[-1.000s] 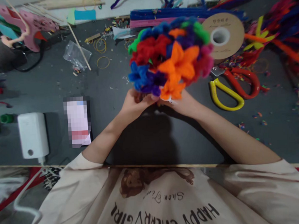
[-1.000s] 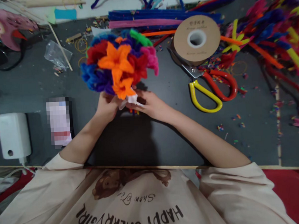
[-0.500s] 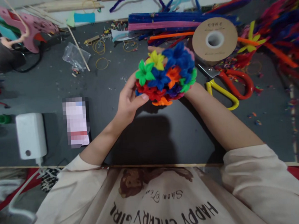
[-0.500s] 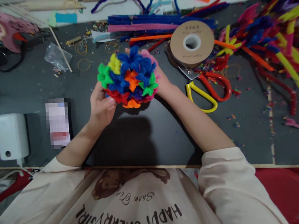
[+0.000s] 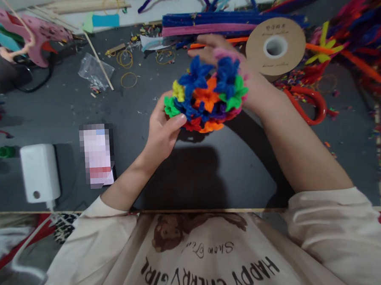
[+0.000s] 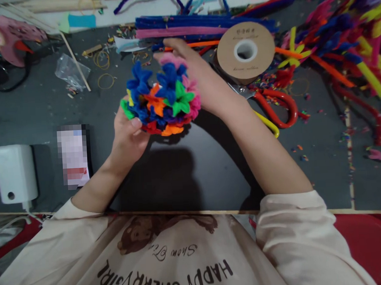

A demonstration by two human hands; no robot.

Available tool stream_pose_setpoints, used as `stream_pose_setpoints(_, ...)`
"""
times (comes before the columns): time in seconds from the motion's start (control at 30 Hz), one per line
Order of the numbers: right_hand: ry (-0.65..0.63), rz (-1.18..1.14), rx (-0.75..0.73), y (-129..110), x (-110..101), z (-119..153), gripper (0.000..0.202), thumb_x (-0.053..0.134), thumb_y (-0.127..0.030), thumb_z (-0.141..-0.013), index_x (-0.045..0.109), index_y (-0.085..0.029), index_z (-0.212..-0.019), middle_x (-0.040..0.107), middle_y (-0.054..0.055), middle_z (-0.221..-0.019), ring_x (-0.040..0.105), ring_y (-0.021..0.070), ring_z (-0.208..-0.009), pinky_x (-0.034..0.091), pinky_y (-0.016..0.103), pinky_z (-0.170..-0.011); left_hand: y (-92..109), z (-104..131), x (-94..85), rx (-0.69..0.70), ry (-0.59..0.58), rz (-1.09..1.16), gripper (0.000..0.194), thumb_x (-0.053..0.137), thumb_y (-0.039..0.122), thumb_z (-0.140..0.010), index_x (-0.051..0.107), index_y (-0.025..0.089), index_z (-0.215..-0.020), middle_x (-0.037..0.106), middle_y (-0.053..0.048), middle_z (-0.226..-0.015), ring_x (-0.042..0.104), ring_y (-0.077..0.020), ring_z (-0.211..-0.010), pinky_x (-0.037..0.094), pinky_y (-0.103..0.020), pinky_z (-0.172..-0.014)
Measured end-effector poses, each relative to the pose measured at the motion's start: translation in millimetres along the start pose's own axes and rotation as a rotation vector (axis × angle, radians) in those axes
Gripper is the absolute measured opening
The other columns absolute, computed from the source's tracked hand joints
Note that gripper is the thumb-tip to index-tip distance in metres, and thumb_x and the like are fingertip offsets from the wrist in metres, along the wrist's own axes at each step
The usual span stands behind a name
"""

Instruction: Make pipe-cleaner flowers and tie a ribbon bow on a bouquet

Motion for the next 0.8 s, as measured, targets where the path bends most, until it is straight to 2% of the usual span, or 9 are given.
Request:
stream_pose_setpoints(0.1,0.28,-0.078,0.013,-17,-18,14,0.024,0.05,-0.039,-0.088,0.064,-0.022,-0.097,0.064,0.006,-0.103,0.057,0.0152,-0.1,0.045,0.026,-0.092,3,-1,-5.1,0.011,0.092,-0.055,0.052,0.058,0.061,-0.074,0.05,0.026,-0.112,0.058,-0.005,-0.119,0.044,-0.0254,-0.132,0.046,-0.038,-0.102)
stream_pose_setpoints(0.13,0.297,-0.241,0.102,-16,-16,19,0.026,0.047,-0.04,-0.09,0.063,-0.021,-0.095,0.063,0.004,-0.088,0.059,0.0134,-0.08,0.049,0.025,-0.074,3,-2,-6.3,0.014,0.11,-0.069,0.053,0.056,0.063,-0.075,0.049,0.027,-0.113,0.057,-0.005,-0.121,0.045,-0.0246,-0.131,0.046,-0.037,-0.102)
stream_pose_setpoints(0.2,0.172,-0.571,0.218,-16,0,28,0.038,0.042,-0.052,-0.09,0.061,-0.021,-0.102,0.061,0.001,-0.082,0.056,0.01,-0.068,0.047,0.022,-0.059,-3,-4,-7.3,0.009,0.112,-0.077,0.058,0.057,0.065,-0.073,0.046,0.028,-0.116,0.055,-0.005,-0.124,0.048,-0.0237,-0.127,0.046,-0.035,-0.1)
stream_pose_setpoints(0.27,0.12,-0.523,0.179,-23,7,34,0.035,0.052,-0.05,-0.086,0.061,-0.021,-0.104,0.061,-0.002,-0.09,0.056,0.0078,-0.078,0.047,0.019,-0.07,-9,-5,-7.1,0.021,0.088,-0.068,0.065,0.063,0.064,-0.067,0.044,0.028,-0.118,0.054,-0.005,-0.123,0.052,-0.023,-0.123,0.047,-0.035,-0.1)
stream_pose_setpoints(0.37,0.125,-0.301,0.12,-27,10,41,0.035,0.06,-0.05,-0.081,0.064,-0.021,-0.1,0.062,-0.002,-0.093,0.058,0.0115,-0.09,0.045,0.024,-0.086,-14,-3,-9.3,0.08,0.088,-0.112,0.072,0.075,0.056,-0.06,0.043,0.031,-0.12,0.054,-0.002,-0.123,0.053,-0.0208,-0.121,0.044,-0.033,-0.103)
stream_pose_setpoints(0.53,0.09,-0.155,0.084,-29,11,47,0.04,0.061,-0.056,-0.078,0.066,-0.022,-0.099,0.065,0.003,-0.101,0.06,0.0184,-0.1,0.046,0.033,-0.093,-18,1,-10.4,0.071,0.06,-0.135,0.059,0.072,0.053,-0.065,0.05,0.029,-0.114,0.056,-0.001,-0.119,0.055,-0.021,-0.12,0.042,-0.035,-0.106)
stream_pose_setpoints(0.63,0.063,-0.206,-0.012,-38,7,51,0.037,0.052,-0.051,-0.086,0.065,-0.022,-0.104,0.068,0.003,-0.106,0.062,0.017,-0.099,0.046,0.033,-0.093,-20,-2,-17.2,0.029,0.143,-0.068,0.052,0.073,0.049,-0.063,0.051,0.025,-0.103,0.059,-0.002,-0.109,0.052,-0.0223,-0.123,0.042,-0.036,-0.104)
stream_pose_setpoints(0.73,0.209,-0.128,-0.105,-46,-12,54,0.03,0.041,-0.038,-0.094,0.066,-0.026,-0.105,0.068,0.0,-0.108,0.062,0.0155,-0.102,0.046,0.033,-0.095,-23,-6,-24.1,-0.082,0.221,0.142,0.035,0.06,0.042,-0.068,0.049,0.023,-0.094,0.06,-0.003,-0.1,0.055,-0.0206,-0.117,0.047,-0.035,-0.098)
stream_pose_setpoints(0.8,0.216,0.093,-0.155,-49,-18,53,0.029,0.047,-0.029,-0.089,0.062,-0.028,-0.114,0.064,0.002,-0.12,0.054,0.0191,-0.119,0.038,0.038,-0.105,-22,-8,-26.2,-0.138,0.233,0.197,0.028,0.045,0.043,-0.073,0.049,0.021,-0.091,0.06,-0.004,-0.1,0.06,-0.019,-0.106,0.05,-0.037,-0.093)
Point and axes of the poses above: each hand's wrist, its own z-axis away from the middle knuckle, its own x-axis out of the palm, y = z × x, the point moved 6 cm from there along -z, towards the middle knuckle
